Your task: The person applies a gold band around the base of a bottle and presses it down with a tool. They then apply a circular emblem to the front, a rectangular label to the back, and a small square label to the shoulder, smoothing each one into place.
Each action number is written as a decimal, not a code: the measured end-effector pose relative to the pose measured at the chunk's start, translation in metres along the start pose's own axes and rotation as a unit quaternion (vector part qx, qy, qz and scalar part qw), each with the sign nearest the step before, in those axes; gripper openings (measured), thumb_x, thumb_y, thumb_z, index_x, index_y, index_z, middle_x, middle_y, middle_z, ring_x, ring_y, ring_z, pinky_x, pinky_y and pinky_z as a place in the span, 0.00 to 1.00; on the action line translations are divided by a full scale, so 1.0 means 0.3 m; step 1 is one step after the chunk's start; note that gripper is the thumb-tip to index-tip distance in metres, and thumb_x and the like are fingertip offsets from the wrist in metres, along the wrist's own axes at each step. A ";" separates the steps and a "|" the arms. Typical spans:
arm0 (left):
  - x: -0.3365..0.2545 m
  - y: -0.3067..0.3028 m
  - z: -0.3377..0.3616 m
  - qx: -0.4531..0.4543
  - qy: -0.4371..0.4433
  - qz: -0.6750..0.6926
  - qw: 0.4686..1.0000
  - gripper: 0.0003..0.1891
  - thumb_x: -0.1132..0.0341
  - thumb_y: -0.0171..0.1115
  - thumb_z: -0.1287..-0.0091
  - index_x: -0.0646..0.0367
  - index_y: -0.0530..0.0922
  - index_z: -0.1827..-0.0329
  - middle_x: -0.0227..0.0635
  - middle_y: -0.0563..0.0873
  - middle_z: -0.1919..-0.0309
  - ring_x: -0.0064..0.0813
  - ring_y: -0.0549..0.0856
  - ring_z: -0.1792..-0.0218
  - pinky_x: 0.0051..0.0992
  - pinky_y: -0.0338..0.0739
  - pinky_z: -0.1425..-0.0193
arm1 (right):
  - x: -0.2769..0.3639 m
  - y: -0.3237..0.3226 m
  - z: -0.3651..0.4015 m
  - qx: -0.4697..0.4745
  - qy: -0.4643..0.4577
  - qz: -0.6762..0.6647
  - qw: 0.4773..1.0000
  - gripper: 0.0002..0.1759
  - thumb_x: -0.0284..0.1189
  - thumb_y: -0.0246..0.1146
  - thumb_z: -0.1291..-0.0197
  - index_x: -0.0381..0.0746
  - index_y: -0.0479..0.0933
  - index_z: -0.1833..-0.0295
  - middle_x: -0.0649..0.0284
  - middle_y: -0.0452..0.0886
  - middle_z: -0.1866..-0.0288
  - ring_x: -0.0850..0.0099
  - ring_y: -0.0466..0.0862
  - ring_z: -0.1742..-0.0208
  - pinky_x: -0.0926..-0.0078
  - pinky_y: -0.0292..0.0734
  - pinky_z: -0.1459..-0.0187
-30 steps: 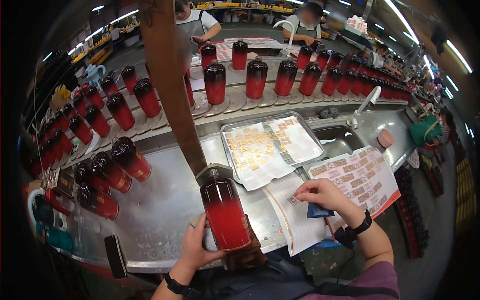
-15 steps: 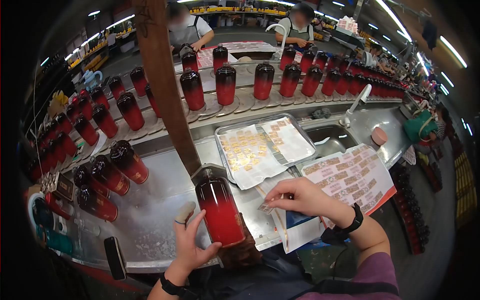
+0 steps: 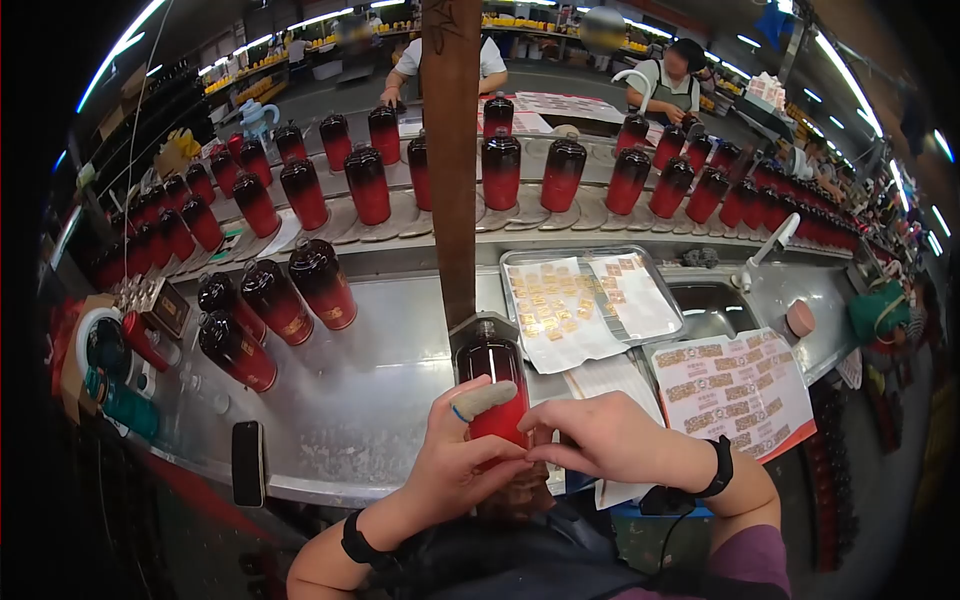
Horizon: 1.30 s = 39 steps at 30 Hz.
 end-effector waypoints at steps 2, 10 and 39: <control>0.001 -0.004 0.007 -0.001 0.004 -0.007 1.000 0.12 0.65 0.80 0.50 0.49 0.86 0.62 0.41 0.75 0.35 0.51 0.68 0.31 0.45 0.63 0.29 | -0.031 0.005 0.006 -0.033 0.032 -0.060 0.997 0.20 0.38 0.69 0.39 0.42 0.75 0.46 0.63 0.84 0.64 0.65 0.83 0.73 0.73 0.77 0.68; 0.087 0.018 0.047 -0.109 -0.094 0.157 0.977 0.06 0.74 0.70 0.38 0.58 0.82 0.60 0.51 0.71 0.33 0.45 0.68 0.29 0.42 0.60 0.25 | -0.150 0.149 0.002 -0.075 0.152 -0.445 0.880 0.15 0.25 0.71 0.39 0.36 0.80 0.47 0.74 0.83 0.63 0.92 0.66 0.77 0.91 0.61 0.73; 0.372 0.193 0.064 -0.111 -0.364 0.564 0.732 0.25 0.53 0.38 0.17 0.64 0.68 0.32 0.38 0.82 0.46 0.21 0.81 0.47 0.25 0.76 0.40 | -0.244 0.077 -0.209 -0.101 0.126 -0.201 0.966 0.10 0.25 0.68 0.40 0.36 0.79 0.54 0.73 0.79 0.73 0.87 0.71 0.75 0.85 0.66 0.73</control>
Point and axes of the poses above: each hand's wrist, its own z-axis away from the middle knuckle, its own y-axis out of the palm, x = y × z, the point moved 6 cm from there along -z, towards the middle knuckle
